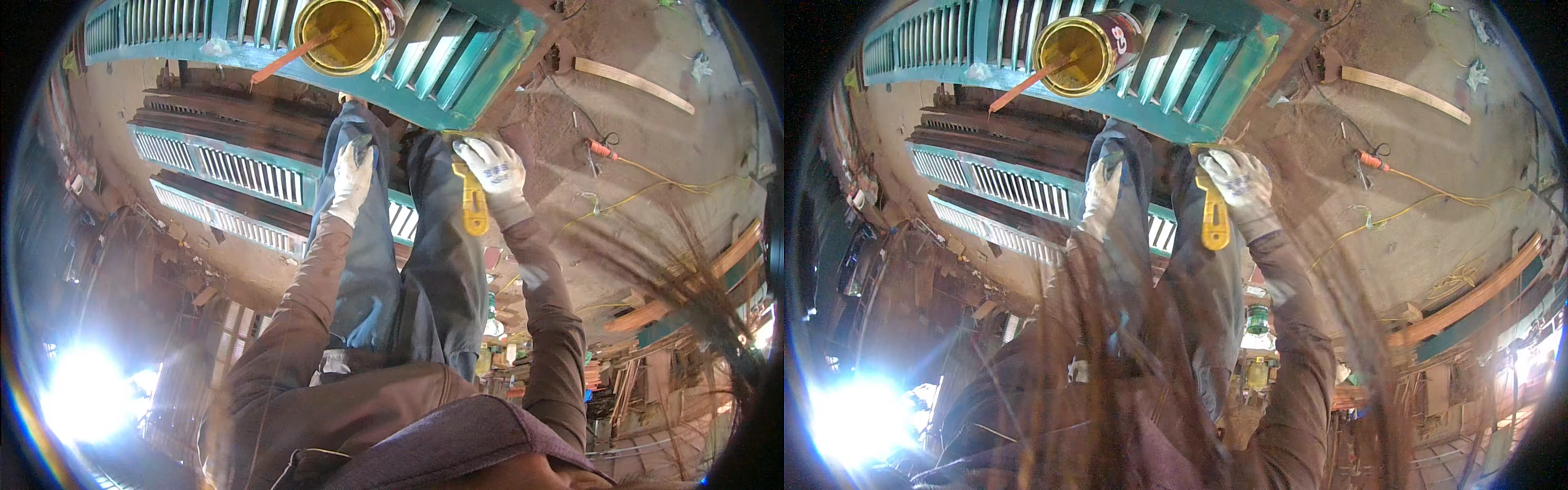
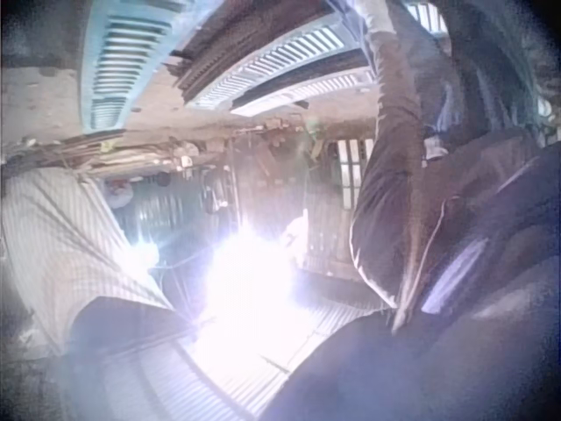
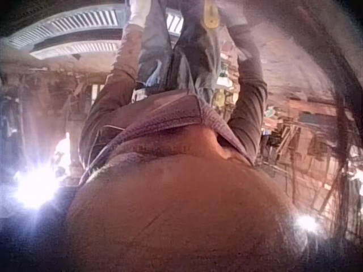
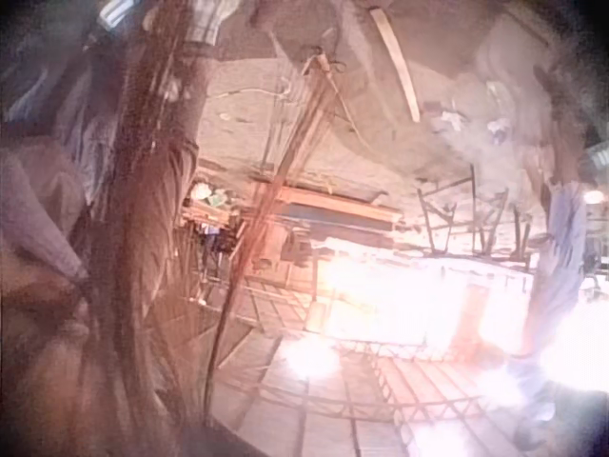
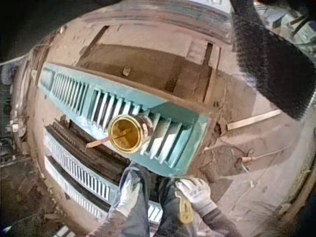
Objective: The person paints the slats of a wooden window shutter with green paint using a brush. They hold a paint can in one hand and apply paint to the slats with the other, moving along the length of the shutter.
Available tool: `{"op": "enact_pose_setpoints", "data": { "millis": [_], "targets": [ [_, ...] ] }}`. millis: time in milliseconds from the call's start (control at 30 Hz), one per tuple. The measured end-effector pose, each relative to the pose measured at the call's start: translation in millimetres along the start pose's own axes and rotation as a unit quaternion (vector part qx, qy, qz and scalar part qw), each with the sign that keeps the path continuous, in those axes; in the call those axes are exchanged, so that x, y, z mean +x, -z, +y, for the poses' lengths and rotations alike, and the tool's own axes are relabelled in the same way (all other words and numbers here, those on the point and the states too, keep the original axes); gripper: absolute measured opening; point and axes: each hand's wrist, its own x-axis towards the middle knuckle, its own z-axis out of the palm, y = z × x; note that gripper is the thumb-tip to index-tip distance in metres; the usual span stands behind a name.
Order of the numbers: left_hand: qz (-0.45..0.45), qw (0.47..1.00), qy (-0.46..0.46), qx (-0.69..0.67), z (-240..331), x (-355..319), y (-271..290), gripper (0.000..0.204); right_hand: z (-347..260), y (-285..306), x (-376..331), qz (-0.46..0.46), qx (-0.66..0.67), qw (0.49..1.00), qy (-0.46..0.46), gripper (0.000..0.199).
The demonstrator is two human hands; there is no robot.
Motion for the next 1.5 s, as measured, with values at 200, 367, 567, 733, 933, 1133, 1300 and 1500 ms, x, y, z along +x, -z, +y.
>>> {"op": "enact_pose_setpoints", "data": {
  "millis": [200, 367, 567, 733, 933, 1133, 1300, 1500],
  "targets": [
    [0.006, 1.0, 0.011, 0.016, 9, -6, 0, 0.039, 80, 75, 56, 0.268, 0.245, 0.931, -0.032, 0.029],
    [0.053, 0.995, -0.004, 0.087, -27, -11, -23, 0.04, 98, 67, 69, 0.213, -0.059, 0.975, 0.032, 0.03],
    [0.004, 1.0, 0.02, 0.022, 4, -17, -10, 0.035, -14, -18, -39, -0.012, -0.05, 0.998, 0.027, 0.032],
    [-0.025, 0.999, 0.03, -0.008, 3, -16, 0, 0.031, -37, -16, -26, 0.078, -0.074, 0.994, 0.006, 0.035],
    [0.029, 0.999, 0.007, 0.044, -33, -12, -12, 0.031, -12, -31, -5, 0.082, -0.136, 0.985, 0.071, 0.034],
    [0.008, 1.0, 0.014, 0.026, -21, -13, -3, 0.031, -40, -29, -42, -0.046, -0.043, 0.995, 0.071, 0.037],
    [-0.024, 1.0, 0.006, 0.012, -24, -14, 2, 0.03, -29, -12, -16, 0.106, -0.162, 0.979, -0.068, 0.033],
    [-0.052, 0.997, 0.008, 0.058, -50, -4, 11, 0.045, -51, -68, -29, 0.032, -0.192, 0.98, 0.027, 0.038]
  ]
}}
